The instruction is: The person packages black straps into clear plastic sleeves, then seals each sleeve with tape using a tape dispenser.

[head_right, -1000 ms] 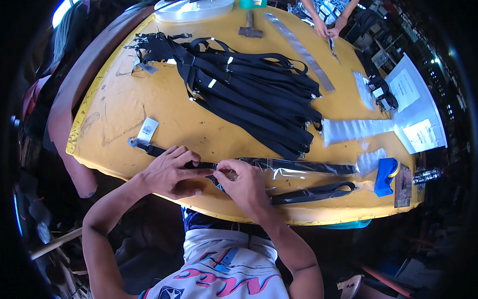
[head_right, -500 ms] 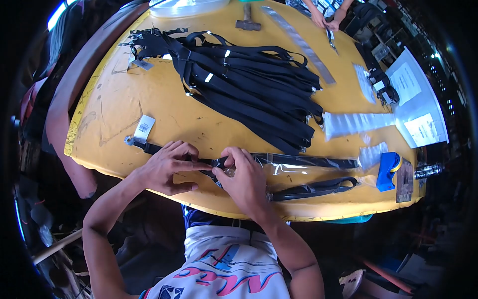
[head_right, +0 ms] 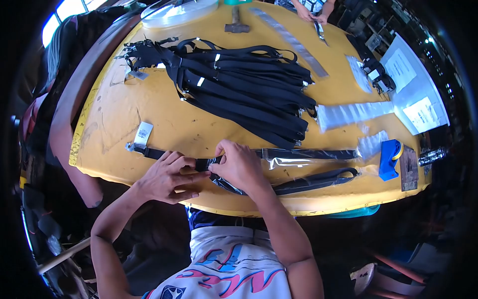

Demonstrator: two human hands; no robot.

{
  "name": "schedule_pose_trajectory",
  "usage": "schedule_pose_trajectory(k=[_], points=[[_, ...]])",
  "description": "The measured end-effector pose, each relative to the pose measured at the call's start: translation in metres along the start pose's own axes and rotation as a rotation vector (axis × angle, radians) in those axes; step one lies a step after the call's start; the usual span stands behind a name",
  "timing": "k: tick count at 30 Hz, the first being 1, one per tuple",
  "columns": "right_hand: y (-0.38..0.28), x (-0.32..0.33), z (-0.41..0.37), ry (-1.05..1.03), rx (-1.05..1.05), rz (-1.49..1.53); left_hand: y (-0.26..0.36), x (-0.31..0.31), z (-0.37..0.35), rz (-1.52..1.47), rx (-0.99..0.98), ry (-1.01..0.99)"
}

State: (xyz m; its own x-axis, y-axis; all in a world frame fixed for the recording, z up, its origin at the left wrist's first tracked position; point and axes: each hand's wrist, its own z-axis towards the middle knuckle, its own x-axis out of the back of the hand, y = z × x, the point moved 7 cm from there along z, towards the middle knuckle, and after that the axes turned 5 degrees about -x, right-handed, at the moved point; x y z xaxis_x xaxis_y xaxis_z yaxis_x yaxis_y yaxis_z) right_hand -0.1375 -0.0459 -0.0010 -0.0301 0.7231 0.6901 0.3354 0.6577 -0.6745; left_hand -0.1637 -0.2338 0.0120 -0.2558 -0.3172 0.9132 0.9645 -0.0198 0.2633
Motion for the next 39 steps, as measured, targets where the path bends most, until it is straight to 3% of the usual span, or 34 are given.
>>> schedule_pose_trajectory(k=[5,9,13,19,23,25,27,28,29,32,35,37,39], points=[[-0.003,0.006,0.020,-0.135,-0.034,-0.157,0.004,0.000,0.001,0.012,0.020,-0.001],[0.007,-0.001,0.032,-0.250,-0.062,-0.050,0.005,-0.002,0.000,-0.007,0.050,-0.015],[0.008,0.003,0.030,-0.207,-0.090,-0.001,0.013,0.001,0.008,0.032,0.002,-0.023],[0.001,0.034,-0.008,0.211,0.092,-0.006,0.015,-0.011,0.010,0.012,0.056,-0.144],[0.011,0.061,-0.053,0.309,0.248,0.109,0.011,-0.007,0.011,-0.081,0.137,-0.097],[0.029,0.069,-0.071,0.211,0.155,0.138,0.004,-0.010,0.008,-0.122,0.204,-0.060],[0.034,0.079,-0.101,0.266,0.295,-0.101,0.008,-0.008,0.011,-0.072,0.174,-0.011],[0.049,0.079,-0.108,0.094,0.201,-0.108,0.008,-0.007,0.011,-0.017,0.149,-0.001],[0.062,0.082,-0.117,0.100,0.193,-0.114,0.008,-0.008,0.012,0.034,0.121,0.010],[0.106,0.098,-0.136,0.188,0.191,-0.316,0.008,-0.006,0.014,0.050,0.151,0.025],[0.150,0.124,-0.145,0.310,0.147,-0.283,0.008,-0.003,0.021,0.040,0.204,0.004],[0.155,0.138,-0.146,0.394,0.117,-0.219,0.005,-0.001,0.023,0.005,0.241,0.068],[0.147,0.139,-0.142,0.516,0.156,-0.347,0.000,-0.002,0.018,0.042,0.262,0.073]])
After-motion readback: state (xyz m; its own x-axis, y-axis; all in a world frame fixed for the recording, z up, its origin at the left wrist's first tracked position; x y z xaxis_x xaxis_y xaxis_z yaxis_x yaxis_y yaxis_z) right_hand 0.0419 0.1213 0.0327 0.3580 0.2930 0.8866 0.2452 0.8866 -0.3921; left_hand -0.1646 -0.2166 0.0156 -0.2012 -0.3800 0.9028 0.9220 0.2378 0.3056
